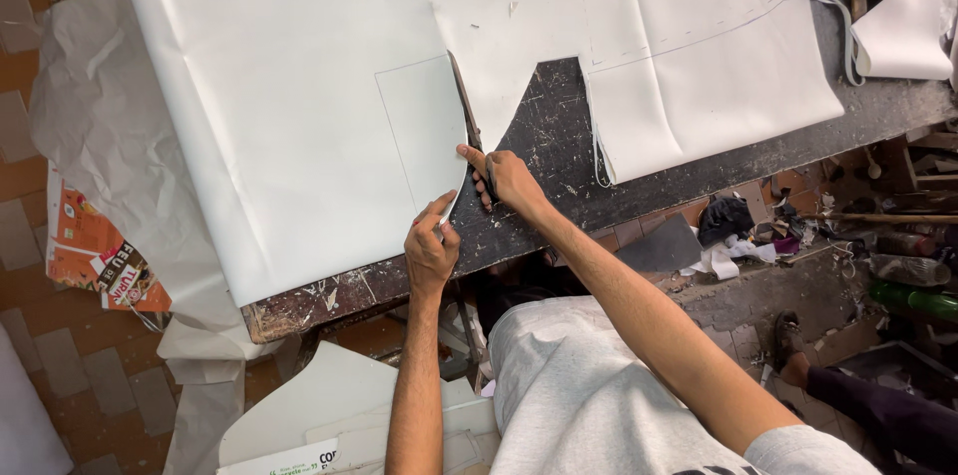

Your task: The person places a paper pattern on a large white sheet of fabric and traces its outline with a blue pen. Then, using large shears, the person cuts along the traced lines to separate the pattern piece from the main fabric.

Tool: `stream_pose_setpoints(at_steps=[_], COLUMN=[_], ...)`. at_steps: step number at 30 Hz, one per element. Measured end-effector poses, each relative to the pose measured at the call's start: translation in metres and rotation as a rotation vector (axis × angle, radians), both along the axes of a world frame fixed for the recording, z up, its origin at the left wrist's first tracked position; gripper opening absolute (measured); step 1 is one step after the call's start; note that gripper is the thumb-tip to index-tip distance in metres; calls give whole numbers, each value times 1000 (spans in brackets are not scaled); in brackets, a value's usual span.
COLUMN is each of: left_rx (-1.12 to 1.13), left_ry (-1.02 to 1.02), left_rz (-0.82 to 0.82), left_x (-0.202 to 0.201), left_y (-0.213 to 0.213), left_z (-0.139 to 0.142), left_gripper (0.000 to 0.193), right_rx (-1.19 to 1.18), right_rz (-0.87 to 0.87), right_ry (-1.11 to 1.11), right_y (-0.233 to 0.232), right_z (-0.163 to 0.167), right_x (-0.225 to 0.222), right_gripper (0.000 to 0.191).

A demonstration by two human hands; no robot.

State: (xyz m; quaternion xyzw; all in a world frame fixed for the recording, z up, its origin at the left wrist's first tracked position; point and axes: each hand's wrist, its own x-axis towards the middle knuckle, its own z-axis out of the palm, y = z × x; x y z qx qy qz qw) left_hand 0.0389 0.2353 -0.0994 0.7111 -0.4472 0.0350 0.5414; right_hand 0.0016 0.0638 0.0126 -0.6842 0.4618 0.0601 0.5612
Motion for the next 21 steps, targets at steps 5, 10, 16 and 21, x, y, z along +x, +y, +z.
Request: stream_pose_setpoints(at_steps=[5,10,16,21], left_rx=[22,78,71,78], left_ry=[-68,-71,-64,-21], left_rz=[23,49,64,314], left_x=[0,0,-3,-20], left_y=[-1,-6,-6,-5], left_z=[7,13,14,15], left_gripper=[8,9,12,12], right_rx=[-61,68,291,334], right_rz=[44,-14,59,240], right_ry=[-54,-117,-105,-30], right_y=[-1,-6,-20,-79], right_z=[5,15,5,-12], right_x=[-2,-13,-60,-99], right_gripper=[60,56,65,75])
